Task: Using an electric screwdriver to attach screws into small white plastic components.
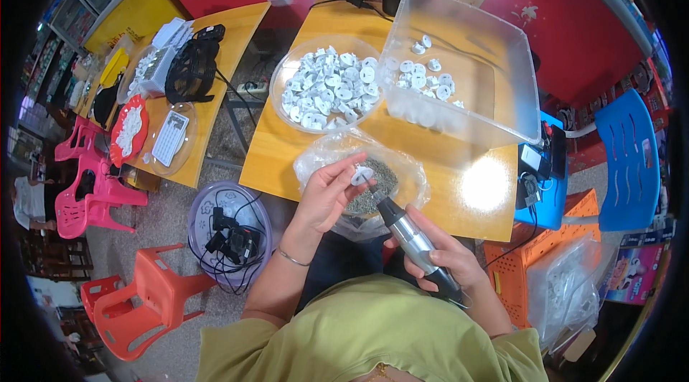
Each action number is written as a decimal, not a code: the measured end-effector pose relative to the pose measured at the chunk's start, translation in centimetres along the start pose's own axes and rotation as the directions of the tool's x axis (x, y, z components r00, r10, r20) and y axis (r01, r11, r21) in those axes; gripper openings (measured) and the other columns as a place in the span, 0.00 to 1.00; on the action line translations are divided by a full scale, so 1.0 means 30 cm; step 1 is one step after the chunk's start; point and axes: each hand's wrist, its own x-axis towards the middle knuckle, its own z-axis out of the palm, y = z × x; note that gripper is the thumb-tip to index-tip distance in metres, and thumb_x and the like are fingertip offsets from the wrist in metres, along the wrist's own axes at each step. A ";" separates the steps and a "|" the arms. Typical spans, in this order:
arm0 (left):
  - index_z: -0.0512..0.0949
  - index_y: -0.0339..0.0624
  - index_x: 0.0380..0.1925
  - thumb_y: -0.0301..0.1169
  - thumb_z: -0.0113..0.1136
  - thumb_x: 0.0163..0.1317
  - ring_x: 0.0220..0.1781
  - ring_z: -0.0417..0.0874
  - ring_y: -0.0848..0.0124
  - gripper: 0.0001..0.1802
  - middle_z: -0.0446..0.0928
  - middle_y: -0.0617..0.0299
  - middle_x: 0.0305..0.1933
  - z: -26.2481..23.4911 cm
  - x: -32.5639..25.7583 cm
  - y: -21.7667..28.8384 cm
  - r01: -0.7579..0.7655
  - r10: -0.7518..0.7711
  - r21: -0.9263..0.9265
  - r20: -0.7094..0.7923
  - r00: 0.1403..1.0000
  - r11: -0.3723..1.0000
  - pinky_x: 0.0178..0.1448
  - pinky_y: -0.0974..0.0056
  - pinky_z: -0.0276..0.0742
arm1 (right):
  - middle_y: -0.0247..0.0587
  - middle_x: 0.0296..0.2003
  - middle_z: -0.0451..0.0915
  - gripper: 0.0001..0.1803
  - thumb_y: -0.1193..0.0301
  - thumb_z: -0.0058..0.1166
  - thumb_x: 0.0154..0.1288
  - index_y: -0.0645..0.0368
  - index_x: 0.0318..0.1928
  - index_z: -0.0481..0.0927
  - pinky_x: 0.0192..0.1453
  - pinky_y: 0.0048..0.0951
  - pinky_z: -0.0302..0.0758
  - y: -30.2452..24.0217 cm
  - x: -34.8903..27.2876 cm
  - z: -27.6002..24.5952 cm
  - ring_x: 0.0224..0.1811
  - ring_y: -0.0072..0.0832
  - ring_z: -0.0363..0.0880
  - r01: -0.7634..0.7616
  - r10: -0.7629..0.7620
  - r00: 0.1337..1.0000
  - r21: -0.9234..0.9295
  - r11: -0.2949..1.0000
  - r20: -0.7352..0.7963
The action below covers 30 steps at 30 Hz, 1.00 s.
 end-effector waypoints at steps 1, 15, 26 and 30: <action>0.70 0.35 0.56 0.28 0.48 0.68 0.45 0.80 0.67 0.18 0.76 0.56 0.48 -0.001 -0.001 0.000 -0.001 0.001 -0.003 0.001 1.000 1.000 0.50 0.70 0.78 | 0.59 0.60 0.58 0.42 0.65 0.48 0.64 0.48 0.72 0.38 0.28 0.20 0.71 0.001 0.001 0.000 0.34 0.26 0.68 -0.003 0.003 1.000 -0.015 1.000 -0.006; 0.71 0.33 0.54 0.29 0.48 0.68 0.45 0.80 0.68 0.17 0.76 0.56 0.47 -0.007 0.002 0.007 0.008 -0.008 0.013 0.003 1.000 1.000 0.50 0.69 0.78 | 0.56 0.61 0.58 0.42 0.65 0.48 0.65 0.50 0.72 0.38 0.29 0.22 0.71 -0.002 0.007 -0.001 0.35 0.26 0.67 -0.024 0.023 1.000 -0.083 0.996 -0.017; 0.71 0.33 0.53 0.31 0.47 0.69 0.43 0.81 0.68 0.17 0.78 0.57 0.43 -0.005 0.002 -0.001 0.005 -0.002 0.058 -0.038 0.999 0.998 0.46 0.71 0.78 | 0.55 0.59 0.60 0.44 0.64 0.50 0.63 0.50 0.72 0.38 0.28 0.21 0.71 -0.006 0.006 0.003 0.35 0.26 0.68 -0.040 0.038 0.998 -0.035 0.999 -0.055; 0.70 0.33 0.53 0.31 0.48 0.69 0.44 0.81 0.67 0.17 0.77 0.57 0.43 -0.006 -0.001 0.001 -0.008 0.009 0.059 -0.015 1.000 0.998 0.47 0.71 0.78 | 0.55 0.59 0.61 0.44 0.64 0.50 0.63 0.51 0.72 0.38 0.28 0.21 0.71 -0.003 0.007 -0.003 0.35 0.27 0.68 -0.052 0.051 0.997 -0.038 0.998 -0.050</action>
